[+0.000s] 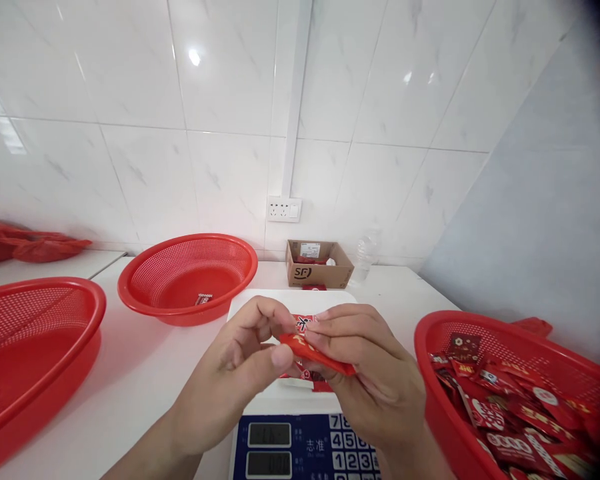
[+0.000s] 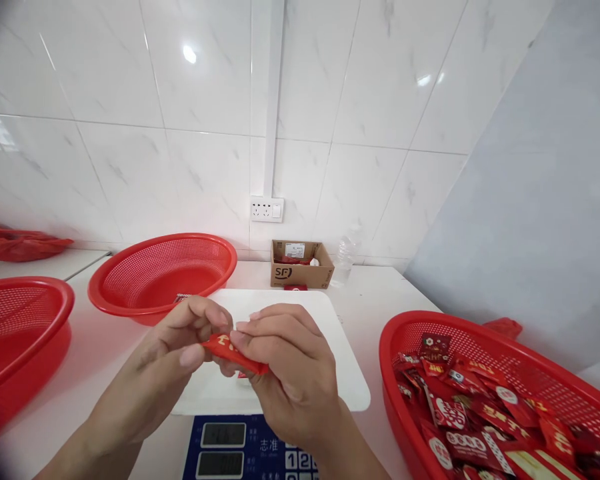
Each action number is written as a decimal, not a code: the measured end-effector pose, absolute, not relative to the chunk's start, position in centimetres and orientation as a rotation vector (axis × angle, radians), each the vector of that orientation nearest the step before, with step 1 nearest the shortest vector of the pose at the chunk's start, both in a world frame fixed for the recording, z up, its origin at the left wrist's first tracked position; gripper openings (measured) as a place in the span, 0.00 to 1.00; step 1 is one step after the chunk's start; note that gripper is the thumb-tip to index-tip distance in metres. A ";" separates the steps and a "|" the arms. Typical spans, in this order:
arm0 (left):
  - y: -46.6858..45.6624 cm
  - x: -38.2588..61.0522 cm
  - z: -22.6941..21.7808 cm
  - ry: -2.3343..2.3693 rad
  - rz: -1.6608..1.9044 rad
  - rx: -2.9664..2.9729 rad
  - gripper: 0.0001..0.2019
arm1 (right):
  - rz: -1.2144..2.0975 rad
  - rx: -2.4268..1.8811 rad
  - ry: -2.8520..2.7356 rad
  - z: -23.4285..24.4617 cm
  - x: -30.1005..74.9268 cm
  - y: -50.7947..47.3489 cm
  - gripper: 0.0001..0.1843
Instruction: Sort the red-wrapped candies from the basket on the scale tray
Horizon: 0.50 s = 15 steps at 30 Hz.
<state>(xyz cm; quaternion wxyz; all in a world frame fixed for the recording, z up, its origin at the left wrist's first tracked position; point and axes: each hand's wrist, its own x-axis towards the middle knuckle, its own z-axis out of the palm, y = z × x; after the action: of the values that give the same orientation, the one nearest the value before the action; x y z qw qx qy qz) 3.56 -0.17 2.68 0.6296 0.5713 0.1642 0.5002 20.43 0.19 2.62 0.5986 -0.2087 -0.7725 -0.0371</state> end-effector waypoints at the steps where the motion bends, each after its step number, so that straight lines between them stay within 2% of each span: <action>1: -0.2 3.6 2.7 0.381 1.138 1.309 0.10 | -0.082 -0.488 -1.809 2.6 20.5 0.3 0.11; 6: -0.1 3.8 2.5 0.496 1.196 1.272 0.06 | 0.027 -0.530 -1.891 2.6 20.8 0.8 0.10; 10: -0.1 4.1 2.5 0.561 1.304 1.309 0.06 | 0.344 -0.680 -1.842 2.4 21.2 0.5 0.23; 12: -0.3 4.2 2.5 0.575 1.305 1.350 0.06 | 0.459 -0.745 -1.783 2.4 21.2 0.4 0.21; 15: -0.6 4.3 2.5 0.661 1.302 1.435 0.06 | 0.444 -0.759 -1.755 2.5 21.0 0.3 0.12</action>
<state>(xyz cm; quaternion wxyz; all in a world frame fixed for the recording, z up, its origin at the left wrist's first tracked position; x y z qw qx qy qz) 4.28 -0.64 2.51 0.5203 0.5987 0.2755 0.5430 20.96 0.32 2.55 0.5559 -0.3216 -0.7431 0.1882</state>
